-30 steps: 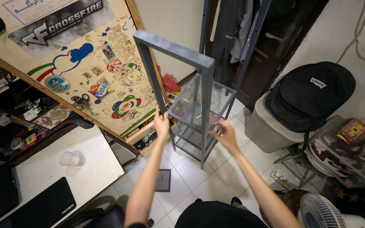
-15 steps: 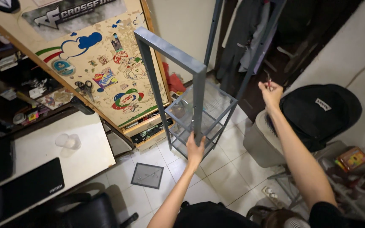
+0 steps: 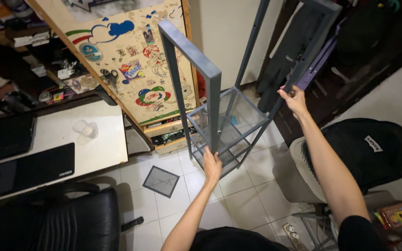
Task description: The person sits on the floor and assembles a tall metal shelving unit, using a screwdriver to drive screws that attach mesh shelf panels to the frame. They position the frame, insert screws, tighten them, and lift and align shelf panels while continuing to fasten the unit together.
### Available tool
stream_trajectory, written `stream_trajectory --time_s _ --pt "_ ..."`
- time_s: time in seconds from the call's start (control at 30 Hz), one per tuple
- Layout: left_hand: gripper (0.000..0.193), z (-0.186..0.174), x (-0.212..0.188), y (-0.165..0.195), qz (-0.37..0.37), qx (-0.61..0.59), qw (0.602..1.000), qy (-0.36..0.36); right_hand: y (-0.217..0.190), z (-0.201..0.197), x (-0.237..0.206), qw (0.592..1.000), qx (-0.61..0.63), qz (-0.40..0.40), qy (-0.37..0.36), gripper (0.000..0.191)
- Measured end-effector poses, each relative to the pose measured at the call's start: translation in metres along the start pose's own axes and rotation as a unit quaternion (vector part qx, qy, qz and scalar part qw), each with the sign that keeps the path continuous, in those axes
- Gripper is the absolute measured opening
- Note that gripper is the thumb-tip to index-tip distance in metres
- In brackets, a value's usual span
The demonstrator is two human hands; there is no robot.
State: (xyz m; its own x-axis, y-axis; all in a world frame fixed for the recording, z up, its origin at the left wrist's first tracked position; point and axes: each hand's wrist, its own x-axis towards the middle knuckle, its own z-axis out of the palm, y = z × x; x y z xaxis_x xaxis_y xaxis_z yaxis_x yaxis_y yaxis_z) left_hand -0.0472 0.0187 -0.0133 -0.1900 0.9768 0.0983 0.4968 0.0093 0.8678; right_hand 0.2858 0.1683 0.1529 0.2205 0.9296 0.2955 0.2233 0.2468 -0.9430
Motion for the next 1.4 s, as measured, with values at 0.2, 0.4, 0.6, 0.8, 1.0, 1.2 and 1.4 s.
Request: stream_trajectory --time_s 0.2,0.4,0.6,0.8,1.0,1.2,1.4 --pt "0.054 -0.021 0.016 -0.005 -0.026 0.038 0.999 -0.020 0.019 0.000 -0.014 0.999 -0.030 -0.044 0.012 0.015" --pt "0.045 -0.061 0.066 -0.038 0.013 0.052 0.998 0.018 0.013 0.024 -0.059 0.999 -0.010 -0.014 0.028 0.017" --pt "0.042 -0.113 0.138 -0.060 0.042 0.060 0.997 0.013 0.010 0.070 -0.110 0.996 -0.073 0.015 0.057 0.020" --pt "0.046 -0.153 0.180 -0.069 0.025 0.084 0.996 -0.004 0.000 0.120 -0.166 0.997 -0.023 0.021 0.070 0.014" --pt "0.039 -0.183 0.201 -0.091 0.041 0.070 0.996 -0.035 -0.024 0.165 -0.201 0.998 0.023 -0.012 0.053 0.015" --pt "0.051 -0.185 0.203 -0.094 0.101 0.045 0.993 -0.040 -0.026 0.163 -0.200 0.994 -0.026 0.056 0.094 0.014" --pt "0.057 -0.189 0.196 -0.089 0.081 0.034 0.994 -0.067 0.003 0.143 -0.207 0.993 0.088 -0.016 0.078 0.011"
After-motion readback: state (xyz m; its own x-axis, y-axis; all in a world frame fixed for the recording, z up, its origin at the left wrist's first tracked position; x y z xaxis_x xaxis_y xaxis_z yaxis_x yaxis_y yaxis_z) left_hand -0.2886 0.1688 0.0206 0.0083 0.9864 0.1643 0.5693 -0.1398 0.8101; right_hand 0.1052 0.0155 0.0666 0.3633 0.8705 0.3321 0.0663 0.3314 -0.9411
